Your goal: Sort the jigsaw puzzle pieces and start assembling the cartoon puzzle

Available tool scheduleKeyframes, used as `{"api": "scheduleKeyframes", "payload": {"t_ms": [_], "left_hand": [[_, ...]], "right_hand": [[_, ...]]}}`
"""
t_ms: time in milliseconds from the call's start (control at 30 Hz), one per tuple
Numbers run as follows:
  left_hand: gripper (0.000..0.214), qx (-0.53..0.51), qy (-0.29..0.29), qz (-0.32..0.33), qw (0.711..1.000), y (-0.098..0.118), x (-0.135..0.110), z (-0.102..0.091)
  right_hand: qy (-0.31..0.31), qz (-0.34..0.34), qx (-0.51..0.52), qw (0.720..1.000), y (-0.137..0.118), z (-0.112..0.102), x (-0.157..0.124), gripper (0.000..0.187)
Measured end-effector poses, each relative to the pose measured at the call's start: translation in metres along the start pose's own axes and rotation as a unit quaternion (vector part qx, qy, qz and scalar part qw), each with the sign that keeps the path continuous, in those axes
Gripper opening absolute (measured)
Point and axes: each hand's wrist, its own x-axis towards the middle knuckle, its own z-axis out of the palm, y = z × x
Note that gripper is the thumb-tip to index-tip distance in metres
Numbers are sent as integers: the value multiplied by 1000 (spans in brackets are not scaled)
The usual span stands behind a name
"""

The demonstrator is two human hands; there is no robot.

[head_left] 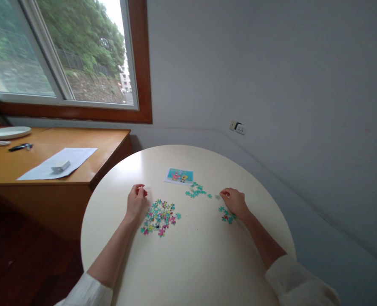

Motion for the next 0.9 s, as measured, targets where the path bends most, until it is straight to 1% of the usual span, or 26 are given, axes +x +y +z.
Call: {"api": "scheduleKeyframes", "payload": {"t_ms": [100,200,267,333,433,533,600,667,733,800,900], "left_hand": [[25,3,-3,4,1000,-1,0,0],[26,8,-1,11,1000,-1,1,1],[26,11,1,11,1000,0,1,0],[25,11,0,7,1000,1,1,0],[24,12,1,5,1000,2,0,-2],[23,16,3,10,1000,3,0,-2],[23,19,3,10,1000,3,0,-2],[23,20,3,10,1000,3,0,-2],[23,19,2,10,1000,4,-1,-1],[23,17,2,6,1000,4,-1,-1],[24,15,1,1,1000,5,-2,-1]], "right_hand": [[15,-44,-47,998,0,0,-13,28],[-3,-88,-84,993,-7,7,-24,30],[-7,-103,-73,992,-16,15,-27,29],[-7,-102,-49,994,-25,22,-27,32],[-3,-103,-14,995,-29,24,-22,36],[22,-83,-2,996,-15,13,-16,35],[34,-45,-3,998,4,3,-14,32],[19,-10,9,1000,23,-4,-13,29],[4,6,12,1000,37,-8,-15,27],[-9,9,15,1000,45,-8,-17,25],[-13,8,25,1000,48,-7,-19,22]]}}
